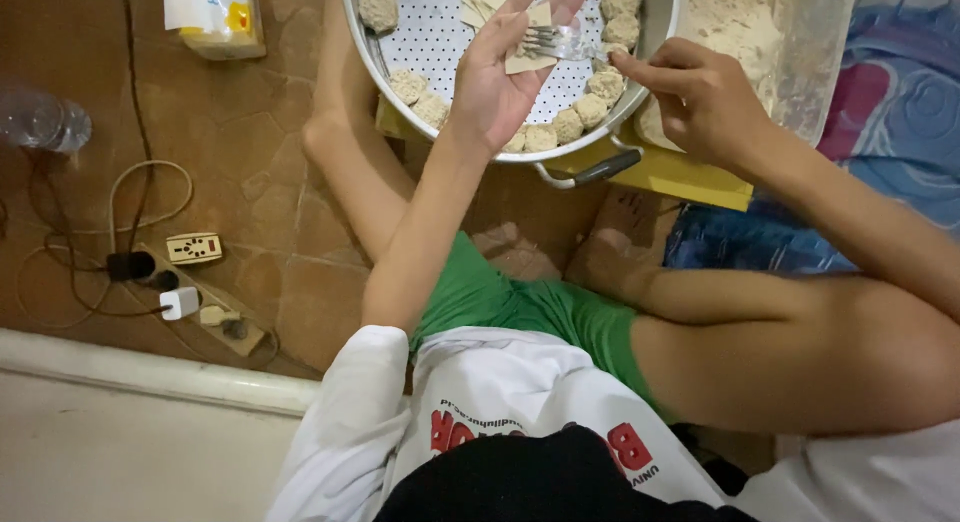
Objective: The person is manually assembling dumplings by placing filling into wrappers and folding them, then arranging them in a steamer tray.
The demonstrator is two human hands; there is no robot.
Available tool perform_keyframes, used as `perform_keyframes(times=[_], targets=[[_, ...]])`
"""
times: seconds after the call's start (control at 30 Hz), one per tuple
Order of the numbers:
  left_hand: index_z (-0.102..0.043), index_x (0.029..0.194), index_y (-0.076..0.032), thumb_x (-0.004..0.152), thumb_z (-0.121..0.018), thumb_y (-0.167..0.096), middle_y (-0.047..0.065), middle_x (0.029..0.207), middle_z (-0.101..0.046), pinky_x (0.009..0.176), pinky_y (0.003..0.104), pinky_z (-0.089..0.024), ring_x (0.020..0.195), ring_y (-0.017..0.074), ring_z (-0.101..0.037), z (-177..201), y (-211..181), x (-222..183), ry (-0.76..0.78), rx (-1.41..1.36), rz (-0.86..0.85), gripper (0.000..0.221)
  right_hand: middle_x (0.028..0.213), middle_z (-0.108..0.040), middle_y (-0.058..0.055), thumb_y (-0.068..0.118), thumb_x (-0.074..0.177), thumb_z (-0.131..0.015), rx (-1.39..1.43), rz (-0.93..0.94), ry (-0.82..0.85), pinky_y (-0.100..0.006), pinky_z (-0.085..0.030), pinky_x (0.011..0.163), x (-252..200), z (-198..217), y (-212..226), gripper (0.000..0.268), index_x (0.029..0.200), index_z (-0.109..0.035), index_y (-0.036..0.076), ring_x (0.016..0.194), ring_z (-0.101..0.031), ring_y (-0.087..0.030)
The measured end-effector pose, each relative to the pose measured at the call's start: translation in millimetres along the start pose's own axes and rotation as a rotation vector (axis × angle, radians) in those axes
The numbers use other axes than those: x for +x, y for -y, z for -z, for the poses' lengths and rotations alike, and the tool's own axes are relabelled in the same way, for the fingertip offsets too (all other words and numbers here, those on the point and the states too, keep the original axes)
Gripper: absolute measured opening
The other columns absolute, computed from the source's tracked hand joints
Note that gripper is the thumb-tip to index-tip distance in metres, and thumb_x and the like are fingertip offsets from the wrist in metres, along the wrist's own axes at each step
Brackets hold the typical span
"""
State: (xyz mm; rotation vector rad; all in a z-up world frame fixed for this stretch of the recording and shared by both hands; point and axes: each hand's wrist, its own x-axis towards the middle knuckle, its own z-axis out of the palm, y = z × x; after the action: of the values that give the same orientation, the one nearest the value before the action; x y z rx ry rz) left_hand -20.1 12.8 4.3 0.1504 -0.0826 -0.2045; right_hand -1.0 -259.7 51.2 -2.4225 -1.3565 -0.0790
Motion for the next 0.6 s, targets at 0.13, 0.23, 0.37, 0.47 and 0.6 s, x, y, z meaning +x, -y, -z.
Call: perform_keyframes(times=[0.13, 0.23, 0.37, 0.47, 0.6], targets=[[-0.034, 0.154, 0.004, 0.108, -0.036, 0.005, 0.037, 0.158, -0.038, 0.118, 0.047, -0.046, 0.143, 0.0419, -0.047, 3.0, 0.4, 1.7, -0.024, 0.004, -0.036, 0.046, 0.100, -0.061, -0.019, -0.024, 0.096, -0.057, -0.027, 0.002, 0.019, -0.042, -0.043, 0.061, -1.0, 1.6, -1.7, 0.060, 0.151, -0.068, -0.001, 0.076, -0.056, -0.035], [-0.035, 0.155, 0.003, 0.107, -0.039, 0.006, 0.036, 0.154, -0.044, 0.119, 0.048, -0.046, 0.143, 0.0448, -0.048, -6.0, -0.5, -0.7, -0.035, 0.040, -0.080, 0.047, 0.101, -0.063, -0.020, -0.024, 0.095, -0.057, -0.051, 0.015, 0.008, -0.041, -0.044, 0.063, -2.9, 2.5, -4.8, 0.065, 0.153, -0.068, 0.002, 0.078, -0.057, -0.035], [-0.031, 0.156, 0.004, 0.103, -0.034, 0.013, 0.036, 0.158, -0.038, 0.120, 0.050, -0.042, 0.143, 0.0455, -0.045, -3.1, -0.6, 3.1, -0.122, -0.017, -0.075, 0.053, 0.097, -0.063, -0.016, -0.022, 0.094, -0.060, -0.119, 0.012, -0.019, -0.039, -0.040, 0.059, -5.3, 5.4, -10.7, 0.067, 0.153, -0.070, 0.007, 0.076, -0.053, -0.030], [-0.030, 0.158, 0.001, 0.105, -0.036, 0.013, 0.032, 0.158, -0.039, 0.115, 0.046, -0.048, 0.145, 0.0429, -0.045, 7.6, 2.5, 2.8, -0.061, 0.010, -0.107, 0.054, 0.100, -0.064, -0.015, -0.022, 0.097, -0.065, -0.162, 0.035, -0.078, -0.037, -0.041, 0.060, -11.5, 5.3, -15.0, 0.067, 0.155, -0.071, 0.011, 0.077, -0.053, -0.028], [-0.023, 0.163, -0.001, 0.102, -0.035, 0.007, 0.027, 0.162, -0.034, 0.126, 0.045, -0.033, 0.148, 0.0420, -0.038, -35.2, -4.8, -6.3, -0.229, 0.011, -0.077, 0.063, 0.100, -0.062, -0.020, -0.024, 0.097, -0.061, -0.098, 0.060, -0.040, -0.036, -0.044, 0.062, -5.0, -1.5, -13.8, 0.068, 0.157, -0.064, 0.008, 0.076, -0.051, -0.029]])
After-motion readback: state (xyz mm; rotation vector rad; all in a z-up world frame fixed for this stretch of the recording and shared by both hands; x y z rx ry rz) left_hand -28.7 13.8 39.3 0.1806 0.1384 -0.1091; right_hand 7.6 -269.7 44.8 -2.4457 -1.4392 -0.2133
